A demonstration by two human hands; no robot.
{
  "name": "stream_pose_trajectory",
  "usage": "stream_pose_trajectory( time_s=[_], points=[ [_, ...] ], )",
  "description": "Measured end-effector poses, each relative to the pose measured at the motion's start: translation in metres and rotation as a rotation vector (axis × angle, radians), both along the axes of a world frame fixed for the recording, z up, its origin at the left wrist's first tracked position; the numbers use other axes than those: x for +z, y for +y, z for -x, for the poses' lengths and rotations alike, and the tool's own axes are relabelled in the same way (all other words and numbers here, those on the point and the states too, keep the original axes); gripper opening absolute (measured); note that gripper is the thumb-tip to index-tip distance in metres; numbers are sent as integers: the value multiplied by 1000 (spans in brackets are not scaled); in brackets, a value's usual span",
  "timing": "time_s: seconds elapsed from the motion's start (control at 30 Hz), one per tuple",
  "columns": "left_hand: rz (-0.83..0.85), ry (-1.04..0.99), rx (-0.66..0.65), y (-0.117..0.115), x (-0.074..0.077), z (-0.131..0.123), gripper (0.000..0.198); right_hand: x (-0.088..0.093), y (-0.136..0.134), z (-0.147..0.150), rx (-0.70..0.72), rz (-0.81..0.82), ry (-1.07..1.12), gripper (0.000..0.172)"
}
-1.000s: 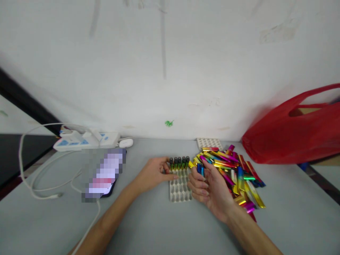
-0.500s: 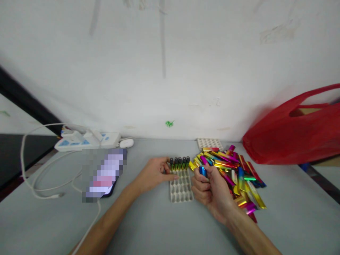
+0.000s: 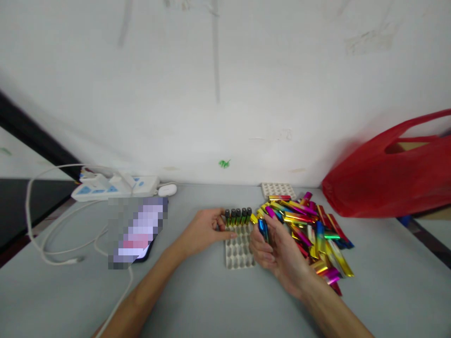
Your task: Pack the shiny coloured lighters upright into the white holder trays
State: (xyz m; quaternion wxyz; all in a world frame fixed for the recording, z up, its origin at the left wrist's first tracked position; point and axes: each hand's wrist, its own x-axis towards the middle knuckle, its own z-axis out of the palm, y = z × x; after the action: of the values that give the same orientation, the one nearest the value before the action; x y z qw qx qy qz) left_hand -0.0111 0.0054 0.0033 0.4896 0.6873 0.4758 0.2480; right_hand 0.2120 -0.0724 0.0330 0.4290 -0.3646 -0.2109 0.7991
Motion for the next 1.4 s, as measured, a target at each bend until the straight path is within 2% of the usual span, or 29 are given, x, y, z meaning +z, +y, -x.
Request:
stream_pose_trajectory(
  time_s=[0.2,0.47,0.7,0.93,1.17,1.27,1.4],
  points=[
    [-2,3,-2,0,-1,1,42,3,0,1,-23,-17,-12,62],
    [9,-11,-7,0,-1,1,41,0,1,-3,90,-33,62,64],
    [-25,14,-4,-1,1,0,41,-3,1,-4,66,-76,94,62],
    [-12,8,-5,0,-2,1,43,-1,-1,-1,24,-78,53,61],
    [-22,25,-10,0,2,0,41,-3,0,2,27,-84,0,63],
    [-10,14,-10,0,2,0,41,-5,-3,7,-90,-219,-154,55],
    [38,5,-49,0,3,3,41,-8,-12,10,-260,-518,-534,36]
  ],
)
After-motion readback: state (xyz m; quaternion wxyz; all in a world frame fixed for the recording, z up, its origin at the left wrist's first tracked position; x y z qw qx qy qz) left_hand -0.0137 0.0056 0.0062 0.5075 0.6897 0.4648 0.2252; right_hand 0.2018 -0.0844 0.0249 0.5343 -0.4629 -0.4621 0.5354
